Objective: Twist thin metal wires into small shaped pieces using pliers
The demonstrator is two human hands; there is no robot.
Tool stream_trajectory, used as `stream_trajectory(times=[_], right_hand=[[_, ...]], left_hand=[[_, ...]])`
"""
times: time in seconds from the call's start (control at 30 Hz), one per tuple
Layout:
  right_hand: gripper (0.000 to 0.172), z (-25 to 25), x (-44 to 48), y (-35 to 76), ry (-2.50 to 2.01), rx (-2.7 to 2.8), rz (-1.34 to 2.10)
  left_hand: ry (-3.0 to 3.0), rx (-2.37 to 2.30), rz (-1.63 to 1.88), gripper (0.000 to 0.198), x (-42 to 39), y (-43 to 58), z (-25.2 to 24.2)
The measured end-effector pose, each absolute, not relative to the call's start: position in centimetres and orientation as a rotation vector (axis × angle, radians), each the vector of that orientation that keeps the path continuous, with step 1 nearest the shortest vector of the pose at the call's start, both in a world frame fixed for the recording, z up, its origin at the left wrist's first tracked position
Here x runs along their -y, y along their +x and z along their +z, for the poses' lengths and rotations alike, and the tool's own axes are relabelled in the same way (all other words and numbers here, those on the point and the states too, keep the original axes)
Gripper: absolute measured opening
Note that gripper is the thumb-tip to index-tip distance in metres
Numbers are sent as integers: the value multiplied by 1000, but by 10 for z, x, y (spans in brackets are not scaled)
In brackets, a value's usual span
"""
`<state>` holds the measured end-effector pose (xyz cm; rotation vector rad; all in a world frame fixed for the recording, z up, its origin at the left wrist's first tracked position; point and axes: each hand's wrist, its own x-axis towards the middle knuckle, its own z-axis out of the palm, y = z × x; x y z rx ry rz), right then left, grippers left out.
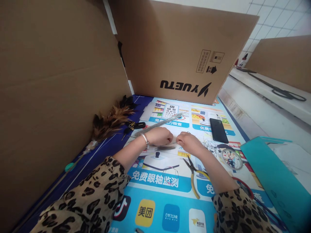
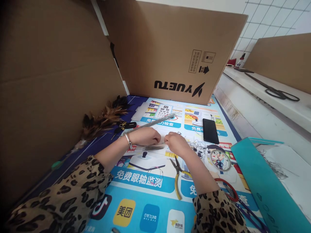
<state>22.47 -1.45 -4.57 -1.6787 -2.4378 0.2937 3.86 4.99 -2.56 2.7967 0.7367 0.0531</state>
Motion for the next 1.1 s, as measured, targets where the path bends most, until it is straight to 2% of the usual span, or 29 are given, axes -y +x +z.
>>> stream_trajectory(times=[0.17,0.47,1.1], right_hand=[[20,-47,15,223,-1728,2435,118],[19,-39,18,222,-1771,2405,-226],[19,-36,23,210,-2072,2305,-167]], left_hand=[[2968,-912,135,23,-39,50,-31],[3039,-937,222,22,-33,59,-33],[3046,-1003,310,18,-28,65,-37]])
